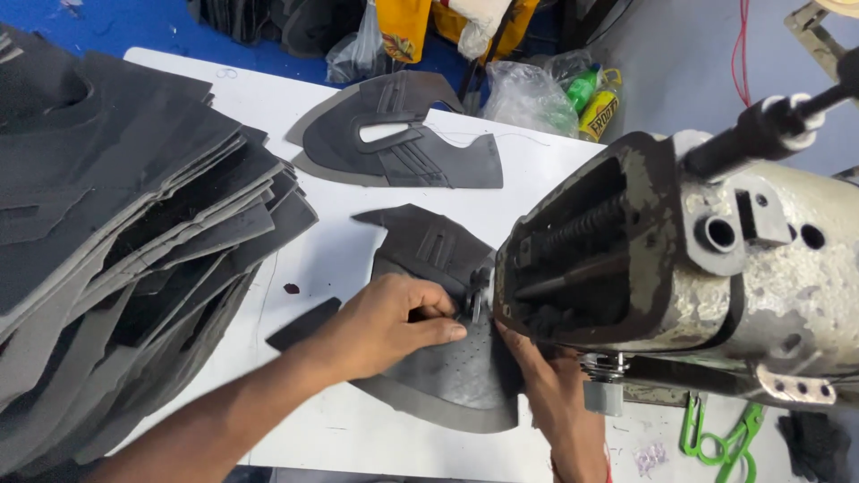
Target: Sewing pieces of shoe uppers together using an industrial sewing machine.
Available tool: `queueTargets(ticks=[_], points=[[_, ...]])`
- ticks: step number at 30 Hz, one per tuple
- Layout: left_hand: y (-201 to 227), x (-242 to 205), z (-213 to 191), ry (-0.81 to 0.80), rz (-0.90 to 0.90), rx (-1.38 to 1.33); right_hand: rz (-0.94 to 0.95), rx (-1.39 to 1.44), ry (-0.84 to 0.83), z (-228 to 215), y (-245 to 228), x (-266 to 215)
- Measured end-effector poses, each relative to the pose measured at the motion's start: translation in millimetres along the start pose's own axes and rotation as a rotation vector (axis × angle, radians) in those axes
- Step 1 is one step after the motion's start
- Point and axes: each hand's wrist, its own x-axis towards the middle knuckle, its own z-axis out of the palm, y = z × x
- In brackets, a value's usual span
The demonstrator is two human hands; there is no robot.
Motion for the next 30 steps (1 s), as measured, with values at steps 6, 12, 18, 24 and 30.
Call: queueTargets(ticks=[6, 12, 18, 24, 30], points=[[-8.7, -7.4, 30.7, 0.296, 0.177, 0.045, -0.141, -0.021, 0.020, -11.1, 52.8, 8.6], [4.8, -9.4, 38.7, 0.415, 0.066, 0.072, -0.285, -0.060, 0.028, -22.3, 108.1, 64.8], [11.8, -12.3, 45.2, 0.531, 0.117, 0.230, -0.427, -0.078, 0.043, -15.7, 64.8, 76.9], [21.4, -18.4, 11.5, 0.260, 0.282, 0.633, -0.336, -0.059, 0.001, -6.1, 18.9, 10.6], [25.8, -3.7, -4.3, 0.025, 0.280, 0.629, -0.265, 0.262, -0.075, 17.1, 16.5, -28.8]])
